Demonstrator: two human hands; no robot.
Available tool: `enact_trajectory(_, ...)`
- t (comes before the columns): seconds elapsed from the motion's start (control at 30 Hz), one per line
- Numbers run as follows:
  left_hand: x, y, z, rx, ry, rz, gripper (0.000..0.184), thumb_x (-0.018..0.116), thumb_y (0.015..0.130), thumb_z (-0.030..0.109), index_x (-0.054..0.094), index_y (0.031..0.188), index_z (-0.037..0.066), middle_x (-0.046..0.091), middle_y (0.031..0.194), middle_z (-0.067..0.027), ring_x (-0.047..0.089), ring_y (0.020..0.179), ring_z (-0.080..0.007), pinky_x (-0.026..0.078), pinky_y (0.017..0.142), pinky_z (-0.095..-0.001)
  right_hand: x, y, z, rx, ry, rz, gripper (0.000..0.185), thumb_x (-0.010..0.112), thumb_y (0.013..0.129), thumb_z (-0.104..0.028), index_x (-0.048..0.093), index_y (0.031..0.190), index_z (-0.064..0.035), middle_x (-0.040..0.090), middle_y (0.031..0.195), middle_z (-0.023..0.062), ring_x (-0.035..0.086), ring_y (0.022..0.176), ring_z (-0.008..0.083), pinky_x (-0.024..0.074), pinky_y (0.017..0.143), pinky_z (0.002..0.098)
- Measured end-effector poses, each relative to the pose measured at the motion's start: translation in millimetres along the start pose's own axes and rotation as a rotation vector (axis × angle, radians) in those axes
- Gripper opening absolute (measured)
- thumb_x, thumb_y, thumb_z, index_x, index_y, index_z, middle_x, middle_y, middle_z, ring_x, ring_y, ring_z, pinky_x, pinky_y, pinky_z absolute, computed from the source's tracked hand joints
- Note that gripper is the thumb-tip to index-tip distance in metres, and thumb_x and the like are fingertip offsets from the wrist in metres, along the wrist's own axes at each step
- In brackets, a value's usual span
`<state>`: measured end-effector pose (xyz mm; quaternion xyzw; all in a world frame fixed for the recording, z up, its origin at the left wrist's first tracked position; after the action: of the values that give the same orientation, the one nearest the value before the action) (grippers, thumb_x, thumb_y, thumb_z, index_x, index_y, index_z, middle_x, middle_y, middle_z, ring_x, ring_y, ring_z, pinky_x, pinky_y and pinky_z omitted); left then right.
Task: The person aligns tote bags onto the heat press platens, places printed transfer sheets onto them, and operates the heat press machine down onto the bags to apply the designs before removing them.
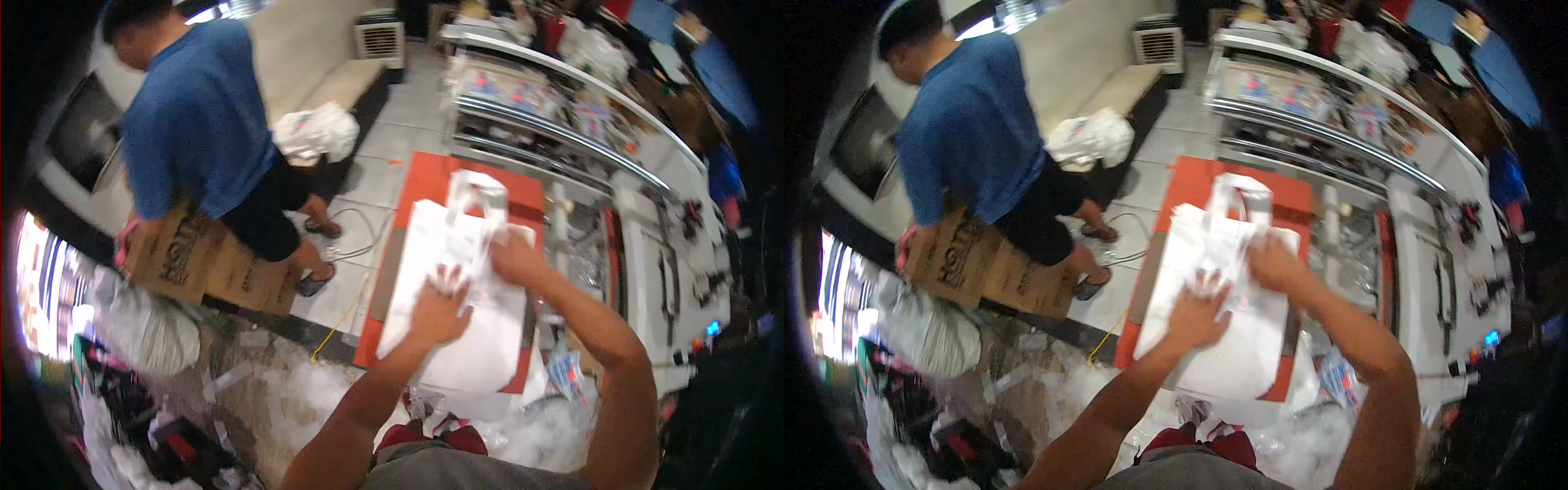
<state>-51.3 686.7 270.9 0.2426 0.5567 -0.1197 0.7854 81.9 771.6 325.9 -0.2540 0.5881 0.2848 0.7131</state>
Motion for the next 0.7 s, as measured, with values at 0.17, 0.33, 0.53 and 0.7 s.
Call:
enact_trajectory(0.17, 2.7, 3.9, 2.1, -0.023, -0.062, -0.123, 0.066, 0.046, 0.096, 0.044, 0.032, 0.155, 0.018, 0.024, 0.162, -0.0144, 0.017, 0.150, -0.0400, 0.015, 0.120, -0.0546, -66.2, -47.8, 84.5, 0.560, 0.057, 0.613, 0.032, 0.061, 0.080, -0.010, 0.069, 0.110, -0.0023, 0.060, 0.121, 0.0203, 0.057, 0.113, 0.0379, 0.0461, 0.098, 0.0464)
enact_trajectory(0.33, 5.3, 3.4, 3.6, -0.004, -0.006, -0.106, 0.065, 0.046, 0.096, 0.044, 0.034, 0.154, 0.019, 0.026, 0.161, -0.0144, 0.019, 0.149, -0.0403, 0.017, 0.119, -0.0561, -6.6, -21.4, -16.5, 0.295, 0.277, 0.332, 0.044, 0.059, 0.088, -0.023, 0.061, 0.128, -0.0062, 0.045, 0.147, 0.0184, 0.038, 0.138, 0.0403, 0.0314, 0.114, 0.0527)
enact_trajectory(0.53, 10.5, 9.5, 3.7, 0.014, 0.039, -0.126, 0.066, 0.046, 0.096, 0.045, 0.034, 0.155, 0.018, 0.026, 0.162, -0.0138, 0.021, 0.149, -0.0400, 0.017, 0.119, -0.0551, 81.6, -7.6, 74.5, 0.773, 0.191, 0.130, 0.063, 0.040, 0.100, -0.044, 0.036, 0.152, -0.0089, 0.023, 0.162, 0.0169, 0.019, 0.149, 0.0423, 0.0156, 0.118, 0.0618)
enact_trajectory(0.7, 12.3, 3.0, 4.9, 0.002, 0.021, -0.116, 0.062, 0.045, 0.097, 0.045, 0.037, 0.153, 0.020, 0.026, 0.162, -0.0135, 0.021, 0.149, -0.0400, 0.019, 0.119, -0.0550, 34.3, -19.6, -7.5, 0.595, 0.125, 0.098, 0.058, 0.043, 0.099, -0.033, 0.041, 0.149, -0.0034, 0.025, 0.161, 0.0180, 0.020, 0.148, 0.0424, 0.0202, 0.117, 0.0611)
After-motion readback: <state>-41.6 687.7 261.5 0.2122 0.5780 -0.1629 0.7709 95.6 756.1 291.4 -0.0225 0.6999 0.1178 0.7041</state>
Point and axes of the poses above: each hand's wrist, its own y-axis towards the middle knuckle, its own x-axis out of the palm, z = x × y, the point moved 8 cm from there along y, towards the middle knuckle
